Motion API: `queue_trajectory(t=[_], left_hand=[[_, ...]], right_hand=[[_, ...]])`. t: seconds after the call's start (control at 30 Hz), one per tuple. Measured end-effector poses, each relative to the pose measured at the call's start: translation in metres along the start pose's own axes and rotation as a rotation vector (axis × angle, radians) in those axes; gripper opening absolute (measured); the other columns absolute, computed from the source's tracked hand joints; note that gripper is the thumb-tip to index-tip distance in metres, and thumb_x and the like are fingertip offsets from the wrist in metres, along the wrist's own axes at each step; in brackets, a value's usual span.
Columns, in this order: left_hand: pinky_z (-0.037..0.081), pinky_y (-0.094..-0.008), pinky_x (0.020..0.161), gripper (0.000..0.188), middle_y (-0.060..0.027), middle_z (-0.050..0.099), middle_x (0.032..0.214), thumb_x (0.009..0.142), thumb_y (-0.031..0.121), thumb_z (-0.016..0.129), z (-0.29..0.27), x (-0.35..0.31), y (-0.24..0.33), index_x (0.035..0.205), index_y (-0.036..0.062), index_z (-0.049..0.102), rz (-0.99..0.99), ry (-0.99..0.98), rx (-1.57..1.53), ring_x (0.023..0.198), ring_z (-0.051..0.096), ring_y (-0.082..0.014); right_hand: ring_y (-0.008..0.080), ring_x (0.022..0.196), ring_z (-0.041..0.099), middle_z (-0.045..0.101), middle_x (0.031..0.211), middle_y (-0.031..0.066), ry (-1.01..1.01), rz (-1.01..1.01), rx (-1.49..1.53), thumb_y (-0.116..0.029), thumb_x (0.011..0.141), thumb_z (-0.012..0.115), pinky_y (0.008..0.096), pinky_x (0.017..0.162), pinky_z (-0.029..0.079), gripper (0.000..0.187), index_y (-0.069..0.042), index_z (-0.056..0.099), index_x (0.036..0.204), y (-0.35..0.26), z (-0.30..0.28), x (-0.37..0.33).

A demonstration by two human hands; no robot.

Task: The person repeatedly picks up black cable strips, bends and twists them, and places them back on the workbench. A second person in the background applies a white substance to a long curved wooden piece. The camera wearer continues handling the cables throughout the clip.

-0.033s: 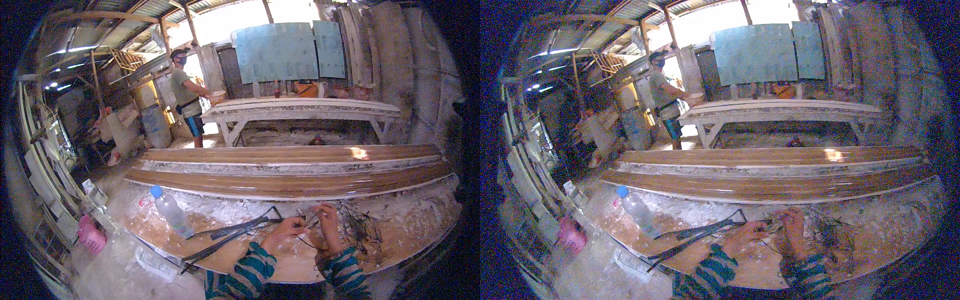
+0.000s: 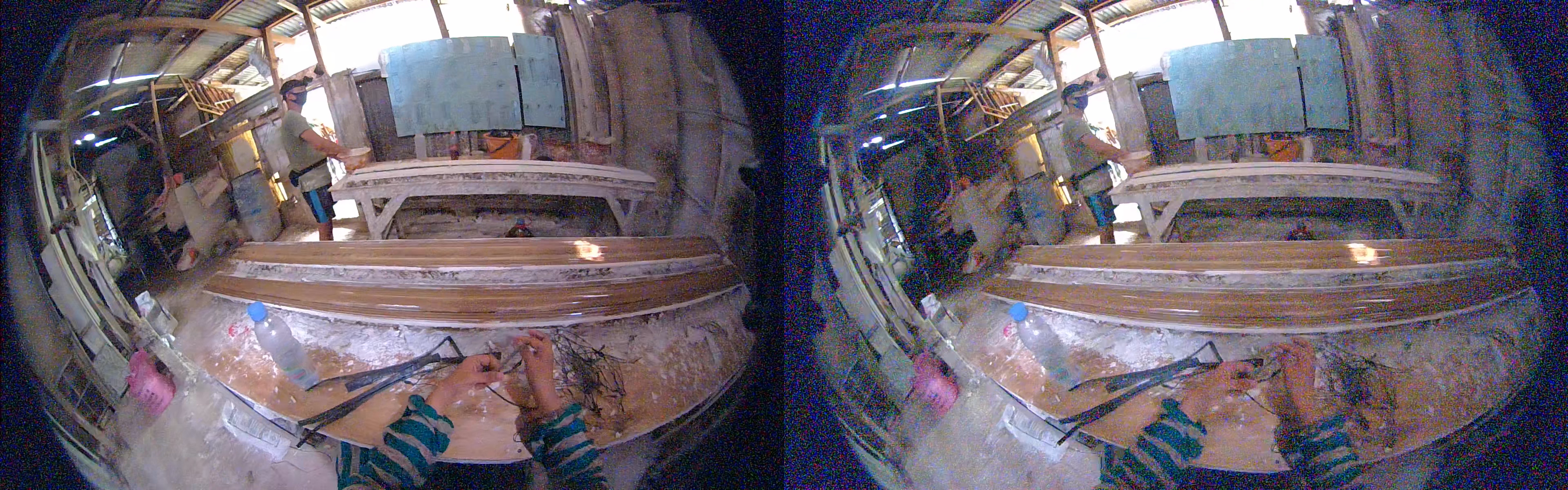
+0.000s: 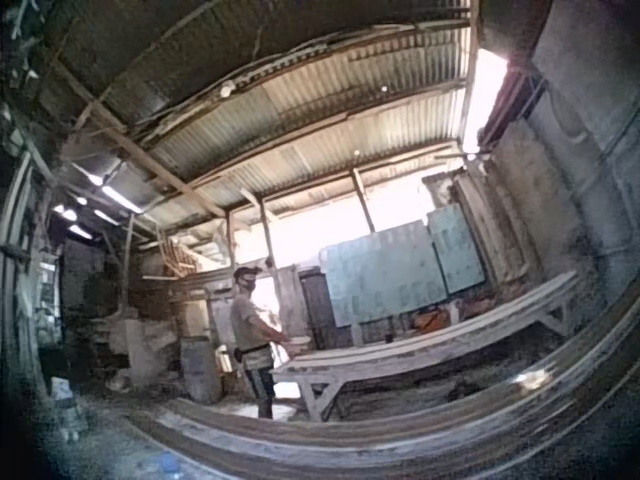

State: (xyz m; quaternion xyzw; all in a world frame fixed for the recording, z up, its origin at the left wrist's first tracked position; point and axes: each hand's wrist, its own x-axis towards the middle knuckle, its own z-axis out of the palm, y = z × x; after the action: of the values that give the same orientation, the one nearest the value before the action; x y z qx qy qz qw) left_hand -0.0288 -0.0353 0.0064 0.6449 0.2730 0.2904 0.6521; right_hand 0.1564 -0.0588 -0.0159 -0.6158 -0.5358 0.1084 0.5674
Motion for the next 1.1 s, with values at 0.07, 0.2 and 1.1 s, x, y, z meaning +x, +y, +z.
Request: queue_trajectory(t=[0.07, 0.2, 1.1], left_hand=[[0.042, -0.0240, 0.060, 0.017, 0.0002, 0.056, 0.073, 0.073, 0.019, 0.066, -0.002, 0.003, -0.003, 0.084, 0.0076, 0.059, 0.018, 0.022, 0.004, 0.068, 0.050, -0.0085], [0.041, -0.0234, 0.058, 0.018, 0.0015, 0.056, 0.072, 0.073, 0.020, 0.066, -0.012, 0.022, -0.013, 0.082, 0.0064, 0.059, 0.001, -0.082, 0.088, 0.067, 0.050, -0.0083], [0.040, -0.0219, 0.056, 0.005, 0.0001, 0.058, 0.069, 0.076, 0.008, 0.061, -0.034, 0.033, -0.032, 0.079, 0.0035, 0.061, 0.262, 0.868, 0.046, 0.061, 0.050, -0.0069]], right_hand=[[0.0240, 0.106, 0.044, 0.049, 0.108, 0.0121, 0.005, 0.008, 0.002, -0.017, 0.076, 0.061, 0.0336, 0.090, 0.034, 0.016, -0.008, 0.065, 0.088, -0.004, 0.001, -0.001], [0.0247, 0.106, 0.043, 0.048, 0.108, 0.0124, 0.026, 0.051, 0.130, -0.017, 0.076, 0.062, 0.0344, 0.091, 0.034, 0.015, -0.010, 0.066, 0.088, 0.000, 0.002, 0.000], [0.0209, 0.103, 0.047, 0.050, 0.105, 0.0087, -0.709, 0.290, 0.852, -0.017, 0.079, 0.062, 0.0304, 0.087, 0.040, 0.016, -0.003, 0.063, 0.086, -0.048, -0.003, -0.025]])
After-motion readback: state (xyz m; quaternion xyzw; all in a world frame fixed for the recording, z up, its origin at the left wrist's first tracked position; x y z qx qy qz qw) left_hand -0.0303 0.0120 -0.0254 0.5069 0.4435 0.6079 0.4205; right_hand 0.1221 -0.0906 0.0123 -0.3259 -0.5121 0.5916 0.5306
